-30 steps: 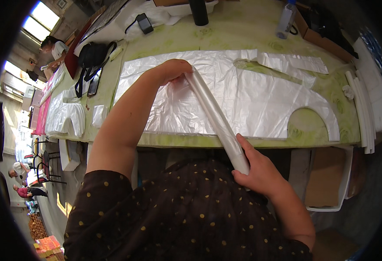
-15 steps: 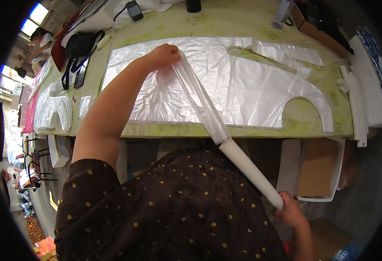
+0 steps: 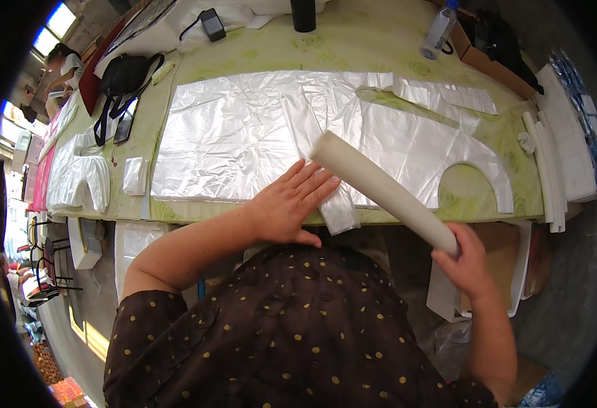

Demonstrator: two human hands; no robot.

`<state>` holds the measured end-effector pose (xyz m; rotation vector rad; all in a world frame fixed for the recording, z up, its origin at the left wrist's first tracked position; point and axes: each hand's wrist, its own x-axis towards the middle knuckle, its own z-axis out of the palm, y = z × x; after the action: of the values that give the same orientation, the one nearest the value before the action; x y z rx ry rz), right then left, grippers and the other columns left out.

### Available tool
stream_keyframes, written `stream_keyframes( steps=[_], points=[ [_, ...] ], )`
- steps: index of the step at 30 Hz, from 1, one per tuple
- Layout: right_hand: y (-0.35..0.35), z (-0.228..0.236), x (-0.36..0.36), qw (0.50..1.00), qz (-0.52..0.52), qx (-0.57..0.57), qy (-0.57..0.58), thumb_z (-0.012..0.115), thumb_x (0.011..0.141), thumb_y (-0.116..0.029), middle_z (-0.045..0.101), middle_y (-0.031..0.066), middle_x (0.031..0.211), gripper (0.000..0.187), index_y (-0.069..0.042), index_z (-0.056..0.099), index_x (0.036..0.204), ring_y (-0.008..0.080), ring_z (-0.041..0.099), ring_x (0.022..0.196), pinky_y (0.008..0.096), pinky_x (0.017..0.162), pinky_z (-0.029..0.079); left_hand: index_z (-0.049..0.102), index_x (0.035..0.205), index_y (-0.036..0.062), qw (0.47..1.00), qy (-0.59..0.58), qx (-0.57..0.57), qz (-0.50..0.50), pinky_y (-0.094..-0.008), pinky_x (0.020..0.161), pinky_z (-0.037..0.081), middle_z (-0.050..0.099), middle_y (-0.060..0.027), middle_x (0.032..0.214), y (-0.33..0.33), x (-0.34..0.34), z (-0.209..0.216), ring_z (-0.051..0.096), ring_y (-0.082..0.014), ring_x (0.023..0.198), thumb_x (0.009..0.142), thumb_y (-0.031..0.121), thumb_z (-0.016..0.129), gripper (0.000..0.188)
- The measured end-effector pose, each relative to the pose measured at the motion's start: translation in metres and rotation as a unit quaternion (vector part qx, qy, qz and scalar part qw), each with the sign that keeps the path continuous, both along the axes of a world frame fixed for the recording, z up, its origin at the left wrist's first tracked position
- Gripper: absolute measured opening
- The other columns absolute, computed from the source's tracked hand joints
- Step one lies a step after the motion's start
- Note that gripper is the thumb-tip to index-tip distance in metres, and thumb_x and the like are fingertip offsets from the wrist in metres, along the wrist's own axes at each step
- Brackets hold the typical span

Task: The person repeatedly unrolls a clear plastic film, tears off a small square, and places it on a table. The person continues this process throughout the clip, handling the film roll and small torn pieces.

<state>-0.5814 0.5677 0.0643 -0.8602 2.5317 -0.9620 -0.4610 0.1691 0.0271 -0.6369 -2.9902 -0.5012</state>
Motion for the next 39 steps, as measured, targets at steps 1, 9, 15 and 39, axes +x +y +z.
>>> stream_keyframes(
  steps=[1, 9, 15, 39],
  points=[
    [-0.02, 0.008, -0.016, 0.998, 0.033, 0.013, 0.05, 0.077, 0.078, -0.014, 0.064, 0.0142, 0.112, 0.048, -0.003, 0.061, 0.122, 0.0317, 0.062, 0.104, 0.0398, 0.093, 0.05, 0.031, 0.156, -0.001, 1.0, 0.003, -0.003, 0.002, -0.0513, 0.128, 0.014, 0.033, -0.0212, 0.161, 0.001, 0.003, 0.0, 0.02, -0.0395, 0.155, 0.081, 0.056, 0.074, 0.104],
    [-0.149, 0.009, -0.102, 0.957, 0.19, 0.121, 0.185, 0.077, 0.082, -0.024, 0.061, 0.0125, 0.109, 0.056, -0.01, 0.063, 0.134, 0.034, 0.056, 0.111, 0.043, 0.098, 0.046, 0.041, 0.152, 0.0062, 1.0, 0.008, 0.011, -0.011, -0.0504, 0.125, 0.025, 0.044, -0.0109, 0.156, -0.001, 0.022, 0.002, 0.034, -0.0335, 0.15, 0.078, 0.016, 0.076, 0.083],
    [-0.182, -0.002, -0.148, 0.954, 0.015, 0.198, 0.224, 0.076, 0.084, -0.027, 0.061, 0.0128, 0.123, 0.06, -0.012, 0.059, 0.14, 0.0344, 0.053, 0.121, 0.0435, 0.107, 0.041, 0.054, 0.144, 0.0154, 0.999, 0.036, 0.017, 0.001, -0.0507, 0.125, 0.026, 0.045, -0.0097, 0.155, 0.002, 0.022, -0.006, 0.036, -0.0343, 0.148, 0.087, 0.014, 0.066, 0.059],
    [-0.252, -0.022, -0.018, 0.995, 0.052, 0.004, -0.088, 0.067, 0.092, -0.029, 0.073, 0.0171, 0.1, 0.031, -0.002, 0.069, 0.108, 0.033, 0.07, 0.093, 0.042, 0.083, 0.054, 0.027, 0.16, 0.0114, 0.909, -0.114, 0.167, 0.365, -0.0426, 0.09, 0.053, 0.07, -0.0108, 0.108, -0.006, 0.001, 0.027, 0.067, -0.029, 0.098, 0.091, 0.027, 0.071, 0.084]
  ],
)
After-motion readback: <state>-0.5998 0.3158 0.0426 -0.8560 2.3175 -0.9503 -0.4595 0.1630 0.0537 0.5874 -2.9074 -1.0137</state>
